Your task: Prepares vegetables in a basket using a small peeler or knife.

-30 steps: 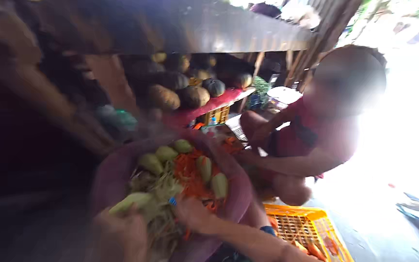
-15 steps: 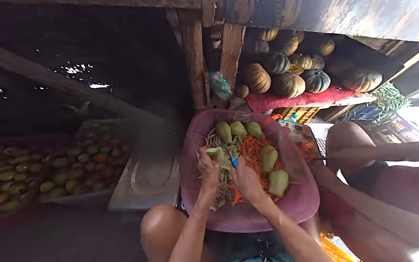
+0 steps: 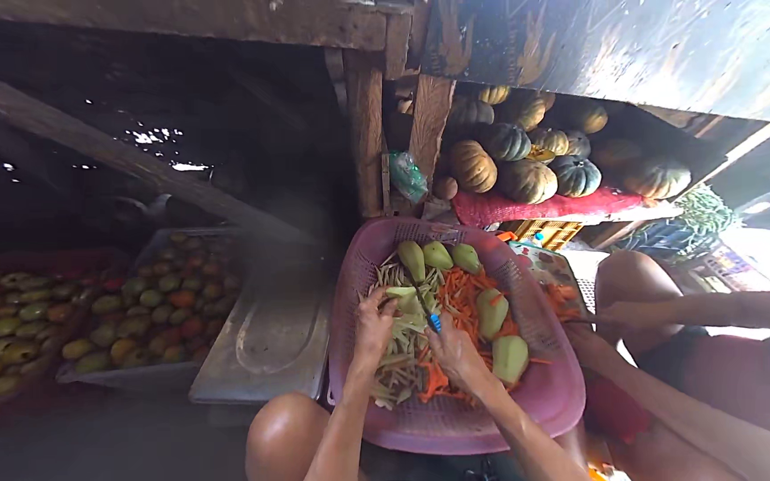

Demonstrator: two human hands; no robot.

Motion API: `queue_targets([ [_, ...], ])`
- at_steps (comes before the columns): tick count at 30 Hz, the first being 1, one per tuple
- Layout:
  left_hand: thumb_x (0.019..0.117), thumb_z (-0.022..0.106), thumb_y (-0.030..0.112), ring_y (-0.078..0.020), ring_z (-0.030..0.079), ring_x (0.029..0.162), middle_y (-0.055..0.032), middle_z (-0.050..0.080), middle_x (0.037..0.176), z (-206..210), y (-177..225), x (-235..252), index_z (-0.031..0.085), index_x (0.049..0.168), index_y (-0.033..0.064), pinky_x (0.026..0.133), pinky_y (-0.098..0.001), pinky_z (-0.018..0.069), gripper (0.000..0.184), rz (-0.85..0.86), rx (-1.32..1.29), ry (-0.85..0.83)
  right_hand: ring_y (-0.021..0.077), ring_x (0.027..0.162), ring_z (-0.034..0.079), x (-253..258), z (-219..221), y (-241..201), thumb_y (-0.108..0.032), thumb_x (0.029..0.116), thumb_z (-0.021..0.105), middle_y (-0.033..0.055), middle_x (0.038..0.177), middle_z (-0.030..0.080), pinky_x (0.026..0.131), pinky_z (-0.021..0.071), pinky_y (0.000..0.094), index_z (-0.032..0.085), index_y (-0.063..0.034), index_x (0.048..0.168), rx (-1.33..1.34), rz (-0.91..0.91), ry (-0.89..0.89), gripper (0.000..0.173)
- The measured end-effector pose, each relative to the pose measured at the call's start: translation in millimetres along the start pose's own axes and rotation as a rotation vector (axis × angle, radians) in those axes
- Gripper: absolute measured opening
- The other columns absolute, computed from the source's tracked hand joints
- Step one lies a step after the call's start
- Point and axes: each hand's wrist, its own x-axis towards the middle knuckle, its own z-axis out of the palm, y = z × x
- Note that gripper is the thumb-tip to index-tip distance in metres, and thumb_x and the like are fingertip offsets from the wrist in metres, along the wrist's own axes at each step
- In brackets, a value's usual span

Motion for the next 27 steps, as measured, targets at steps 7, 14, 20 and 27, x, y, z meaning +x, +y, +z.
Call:
queue_targets([
  [7,0.0939,0.062,0.006,-0.0132,0.073,0.077,-0.0127,0.076,0.092,-3,-6,-5,0.074,0.109,-0.0044,0.076,-0.0303,0.0604,0.022,0.17,0.167,0.056,0.0366,0.09,0.072,-11,-4,0,-0.03,0.1104,0.044,0.02,0.095,0.069,0.081,0.0574,0.0497,0.048,0.0028,0.135,-0.067,-0.071,0.145,0.041],
  [14,0.0897,0.063,0.004,-0.0181,0.075,0.072,-0.015,0.076,0.086,12,-21,-5,0.075,0.106,-0.006,0.069,-0.0326,0.0617,0.022,0.437,0.275,0.267,0.0381,0.095,0.073,-8,2,-13,-0.029,0.1109,0.042,0.0212,0.101,0.07,0.083,0.058,0.0493,0.047,0.0031,0.138,-0.139,-0.052,0.164,0.042],
  [20,0.0866,0.063,0.001,-0.019,0.075,0.074,-0.0163,0.076,0.086,15,-26,-4,0.075,0.103,-0.0069,0.07,-0.0294,0.0607,0.021,0.593,0.358,0.357,0.0384,0.092,0.073,-10,1,-19,-0.028,0.1105,0.042,0.0215,0.1,0.071,0.08,0.0585,0.0493,0.048,0.0036,0.137,-0.168,-0.058,0.211,0.042],
  [27,0.0907,0.063,0.001,-0.0125,0.074,0.073,-0.0138,0.076,0.088,3,-16,-1,0.073,0.106,-0.0063,0.07,-0.0269,0.0619,0.02,0.423,0.166,0.399,0.0382,0.111,0.07,1,37,29,-0.034,0.1118,0.038,0.0227,0.116,0.069,0.095,0.0546,0.0518,0.04,-0.0028,0.147,-0.202,0.187,-0.142,0.047],
])
